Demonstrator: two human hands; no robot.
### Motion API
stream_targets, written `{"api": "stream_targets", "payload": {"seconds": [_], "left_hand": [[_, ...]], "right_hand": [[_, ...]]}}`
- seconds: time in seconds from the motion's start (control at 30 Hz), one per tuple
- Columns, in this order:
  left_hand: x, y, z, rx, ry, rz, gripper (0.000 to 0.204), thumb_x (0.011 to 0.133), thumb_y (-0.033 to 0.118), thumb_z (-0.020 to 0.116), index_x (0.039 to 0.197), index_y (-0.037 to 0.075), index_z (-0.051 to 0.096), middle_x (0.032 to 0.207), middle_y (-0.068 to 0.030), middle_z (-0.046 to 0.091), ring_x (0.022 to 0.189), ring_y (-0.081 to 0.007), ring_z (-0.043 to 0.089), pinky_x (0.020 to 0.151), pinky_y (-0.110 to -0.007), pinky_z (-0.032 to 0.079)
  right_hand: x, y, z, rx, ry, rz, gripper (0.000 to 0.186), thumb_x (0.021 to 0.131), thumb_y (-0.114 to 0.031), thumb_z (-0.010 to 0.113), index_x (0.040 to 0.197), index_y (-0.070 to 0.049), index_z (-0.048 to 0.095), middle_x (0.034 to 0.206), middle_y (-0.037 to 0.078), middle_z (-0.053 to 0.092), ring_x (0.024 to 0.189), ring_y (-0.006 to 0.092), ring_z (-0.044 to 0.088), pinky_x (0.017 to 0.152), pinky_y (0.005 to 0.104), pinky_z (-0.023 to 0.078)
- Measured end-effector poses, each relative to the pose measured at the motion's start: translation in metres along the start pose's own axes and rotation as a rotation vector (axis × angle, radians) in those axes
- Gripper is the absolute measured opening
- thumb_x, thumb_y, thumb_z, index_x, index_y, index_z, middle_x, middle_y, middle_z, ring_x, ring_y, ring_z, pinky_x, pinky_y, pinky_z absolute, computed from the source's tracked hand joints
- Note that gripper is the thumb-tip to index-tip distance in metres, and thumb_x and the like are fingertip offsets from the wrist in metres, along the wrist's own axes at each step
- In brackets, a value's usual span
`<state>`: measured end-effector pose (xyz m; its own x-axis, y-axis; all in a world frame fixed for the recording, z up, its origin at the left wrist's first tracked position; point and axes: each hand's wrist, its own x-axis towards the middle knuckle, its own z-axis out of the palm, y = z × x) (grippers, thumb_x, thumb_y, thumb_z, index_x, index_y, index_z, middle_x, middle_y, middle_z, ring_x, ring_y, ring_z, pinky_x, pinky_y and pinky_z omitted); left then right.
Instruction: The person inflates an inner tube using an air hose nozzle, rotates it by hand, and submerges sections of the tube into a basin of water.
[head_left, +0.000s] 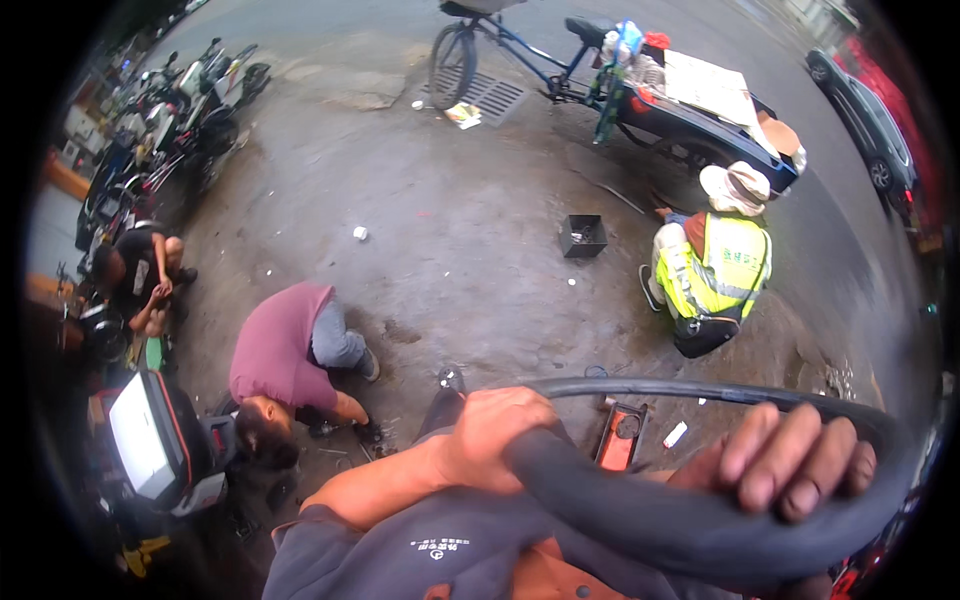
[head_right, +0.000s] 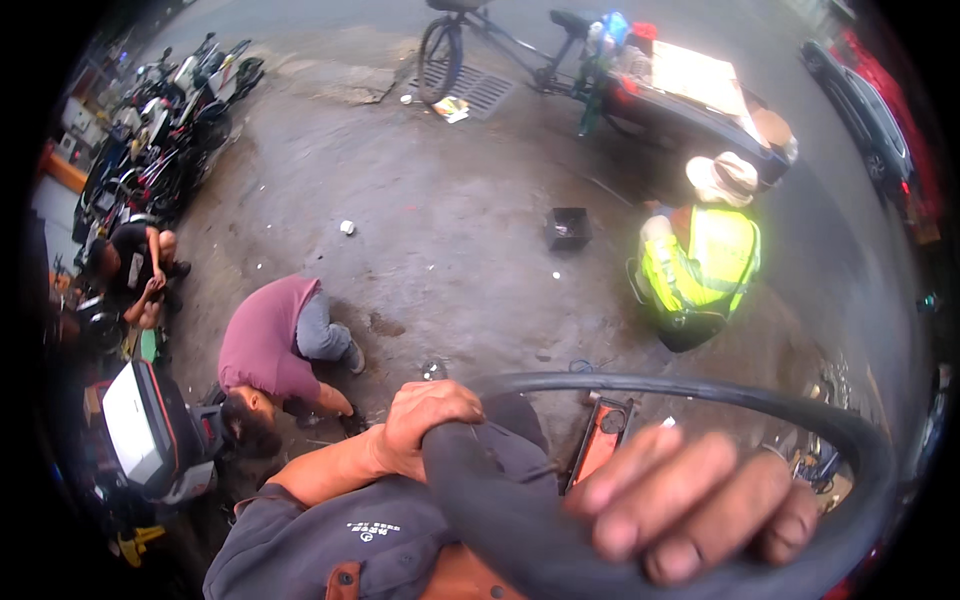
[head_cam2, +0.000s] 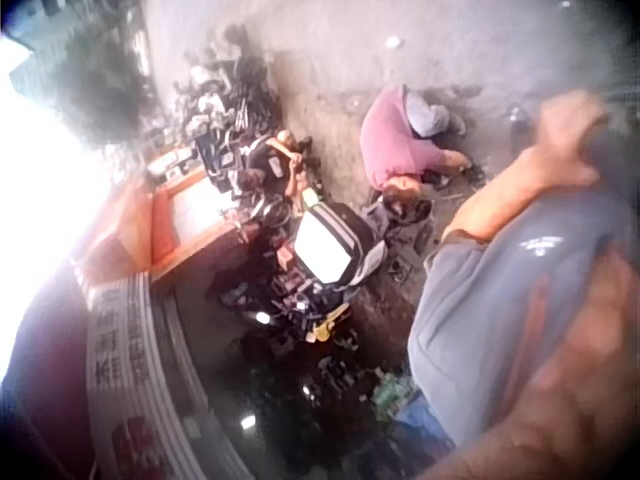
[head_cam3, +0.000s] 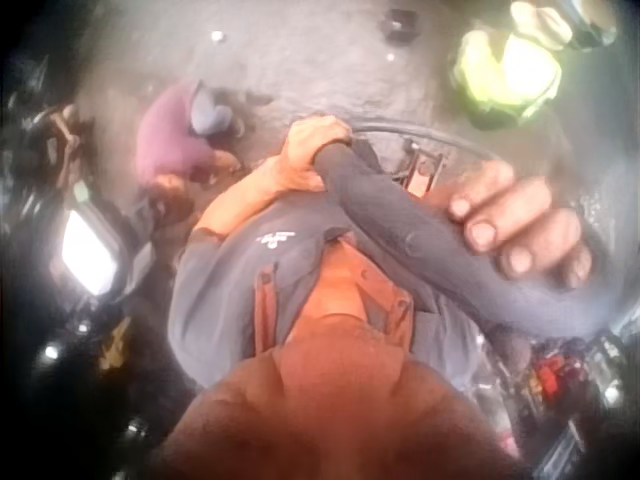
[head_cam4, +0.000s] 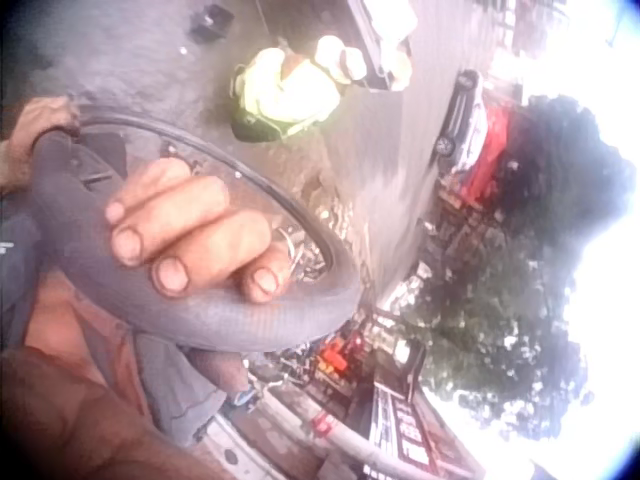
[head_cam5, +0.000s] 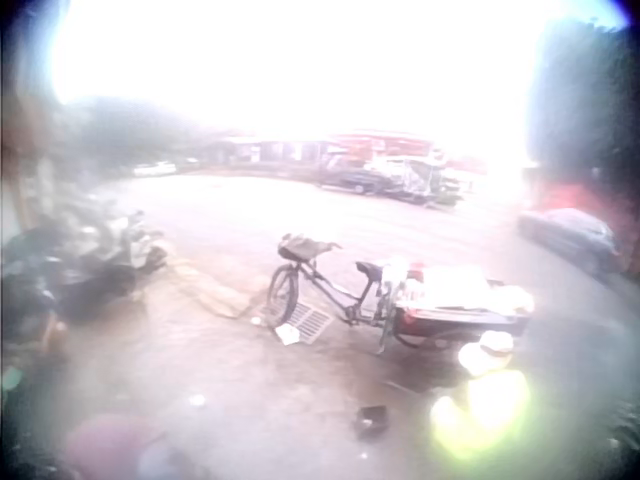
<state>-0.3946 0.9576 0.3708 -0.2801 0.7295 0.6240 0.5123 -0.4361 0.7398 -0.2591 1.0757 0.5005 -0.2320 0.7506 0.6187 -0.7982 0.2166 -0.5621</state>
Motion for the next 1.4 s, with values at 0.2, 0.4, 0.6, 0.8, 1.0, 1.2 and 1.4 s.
{"api": "stream_targets", "payload": {"seconds": [0.2, 0.4, 0.6, 0.8, 1.0, 1.2, 1.4], "left_hand": [[0.000, 0.000, 0.014, 0.081, 0.063, -0.087, 0.039, 0.066, 0.016, 0.078, 0.095, -0.001, 0.060, 0.079, -0.0113, 0.059, 0.063, -0.0299, 0.061, 0.056, -0.038, 0.048], [-0.047, -0.021, 0.043, 0.204, 0.226, -0.162, 0.048, 0.061, 0.013, 0.081, 0.101, 0.000, 0.059, 0.080, -0.0132, 0.058, 0.069, -0.0339, 0.062, 0.059, -0.041, 0.049], [-0.068, 0.001, 0.077, 0.395, 0.414, -0.182, 0.056, 0.056, 0.013, 0.082, 0.105, -0.001, 0.059, 0.082, -0.0126, 0.058, 0.070, -0.0320, 0.062, 0.060, -0.041, 0.050], [-0.080, 0.017, 0.108, 0.609, 0.468, -0.218, 0.066, 0.052, 0.013, 0.084, 0.110, -0.005, 0.057, 0.085, -0.0143, 0.058, 0.071, -0.0324, 0.062, 0.061, -0.041, 0.050], [-0.099, 0.031, 0.120, 0.521, 0.487, -0.423, 0.052, 0.067, 0.015, 0.078, 0.110, -0.002, 0.054, 0.092, -0.0148, 0.059, 0.081, -0.0345, 0.065, 0.071, -0.042, 0.054], [-0.090, 0.090, 0.097, 0.481, 0.516, -0.246, 0.050, 0.063, 0.017, 0.081, 0.102, -0.005, 0.059, 0.084, -0.0151, 0.060, 0.068, -0.0324, 0.063, 0.059, -0.040, 0.050], [-0.081, 0.123, 0.074, 0.524, 0.542, -0.068, 0.060, 0.060, 0.025, 0.081, 0.107, -0.006, 0.061, 0.089, -0.0168, 0.061, 0.069, -0.0315, 0.063, 0.060, -0.040, 0.051]], "right_hand": [[-0.052, 0.057, -0.035, -0.100, -0.120, 0.246, 0.079, 0.089, -0.062, 0.064, 0.140, -0.005, 0.043, 0.123, 0.012, 0.054, 0.113, 0.0269, 0.054, 0.094, 0.0450, 0.050], [-0.079, 0.080, -0.096, -0.362, 0.042, 0.536, 0.074, 0.097, -0.062, 0.046, 0.137, 0.000, 0.043, 0.108, 0.015, 0.060, 0.100, 0.0262, 0.060, 0.093, 0.0394, 0.050], [-0.066, 0.084, -0.143, -0.063, -0.183, 0.716, 0.080, 0.094, -0.063, 0.052, 0.143, -0.002, 0.040, 0.118, 0.017, 0.060, 0.108, 0.0282, 0.060, 0.096, 0.0435, 0.051], [-0.065, 0.083, -0.143, 0.299, -0.104, 1.158, 0.081, 0.090, -0.060, 0.065, 0.144, -0.004, 0.043, 0.118, 0.014, 0.057, 0.101, 0.0292, 0.060, 0.081, 0.0431, 0.058], [-0.048, 0.079, -0.110, 0.347, -0.185, 1.049, 0.061, 0.100, -0.045, 0.057, 0.133, 0.005, 0.050, 0.119, 0.015, 0.055, 0.098, 0.0241, 0.055, 0.078, 0.0382, 0.053], [-0.039, 0.059, -0.075, 0.464, -0.531, 0.714, 0.071, 0.091, -0.053, 0.062, 0.134, 0.001, 0.049, 0.115, 0.013, 0.052, 0.098, 0.0269, 0.053, 0.072, 0.0380, 0.053], [-0.061, 0.020, -0.042, 0.676, -0.730, 0.913, 0.069, 0.101, -0.043, 0.048, 0.156, -0.009, 0.025, 0.124, 0.013, 0.058, 0.096, 0.0326, 0.060, 0.082, 0.0486, 0.051]]}}
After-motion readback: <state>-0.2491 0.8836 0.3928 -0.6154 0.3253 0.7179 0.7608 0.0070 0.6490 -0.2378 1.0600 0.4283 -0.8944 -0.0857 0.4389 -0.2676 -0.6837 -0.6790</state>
